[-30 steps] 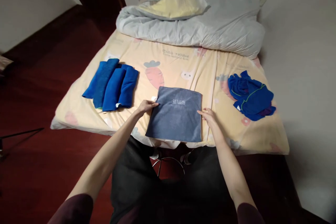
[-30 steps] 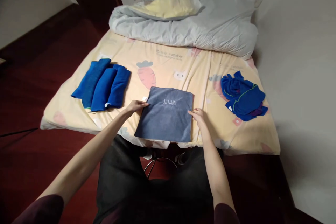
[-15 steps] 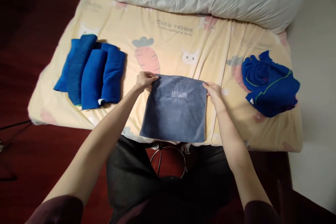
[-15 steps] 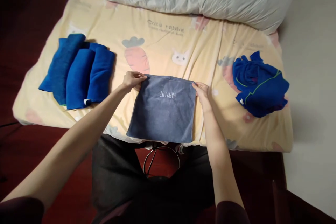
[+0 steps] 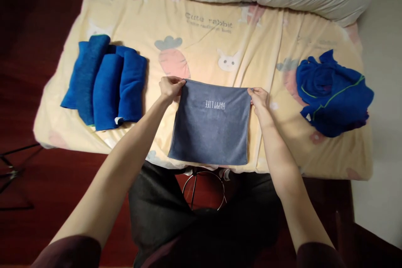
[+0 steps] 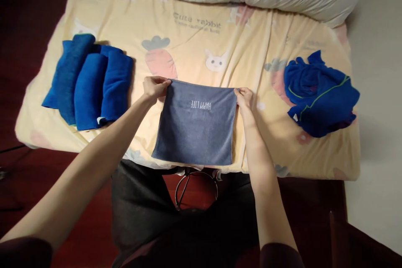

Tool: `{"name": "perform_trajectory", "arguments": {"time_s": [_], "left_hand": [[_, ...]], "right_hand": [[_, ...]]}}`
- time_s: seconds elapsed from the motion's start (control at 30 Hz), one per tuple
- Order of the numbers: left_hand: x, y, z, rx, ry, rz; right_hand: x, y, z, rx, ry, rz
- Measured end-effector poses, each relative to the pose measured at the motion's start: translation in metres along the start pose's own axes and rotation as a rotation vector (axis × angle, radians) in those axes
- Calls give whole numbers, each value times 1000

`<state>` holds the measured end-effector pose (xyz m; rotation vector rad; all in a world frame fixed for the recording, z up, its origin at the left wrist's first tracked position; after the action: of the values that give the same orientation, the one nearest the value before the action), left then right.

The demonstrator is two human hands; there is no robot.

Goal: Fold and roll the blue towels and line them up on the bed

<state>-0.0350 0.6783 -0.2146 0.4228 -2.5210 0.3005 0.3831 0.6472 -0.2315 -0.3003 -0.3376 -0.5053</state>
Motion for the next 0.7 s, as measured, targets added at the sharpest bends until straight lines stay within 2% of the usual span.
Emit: {"name": "perform_trajectory", "arguments": {"time_s": [0.1,0.17,0.33,0.4,0.47,0.53,0.6,0.7], "left_hand": [[-2,1,-4,-95,98,78],[-5,3,-11,-180,206,167],[-18,12,-31,-412,553,393],[-22,19,-34,-436,666,458],[-23,24,-35,-406,752,497],[-20,24,-40,-386,786,456],[-13,13,-51,-414,761,314],[-10,-31,-66,-556,653,113]], "right_hand": [[-2,4,8,141,-180,-16],[-4,5,14,190,-323,23],[-7,7,21,72,-565,274],[-9,8,22,41,-588,373],[-10,10,23,72,-601,408],[-8,10,25,143,-640,347],[-7,2,30,239,-694,209],[-18,-38,42,441,-764,52]]}}
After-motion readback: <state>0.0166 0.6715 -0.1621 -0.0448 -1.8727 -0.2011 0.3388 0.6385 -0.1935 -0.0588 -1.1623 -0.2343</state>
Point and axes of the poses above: each hand's wrist, its own y-axis towards the middle knuckle, its own x-axis out of the back of the hand, z = x × y, the point moved 6 cm from there along y, towards the middle knuckle, and after that the axes turned 3 degrees about -z, right-handed, at the moved point
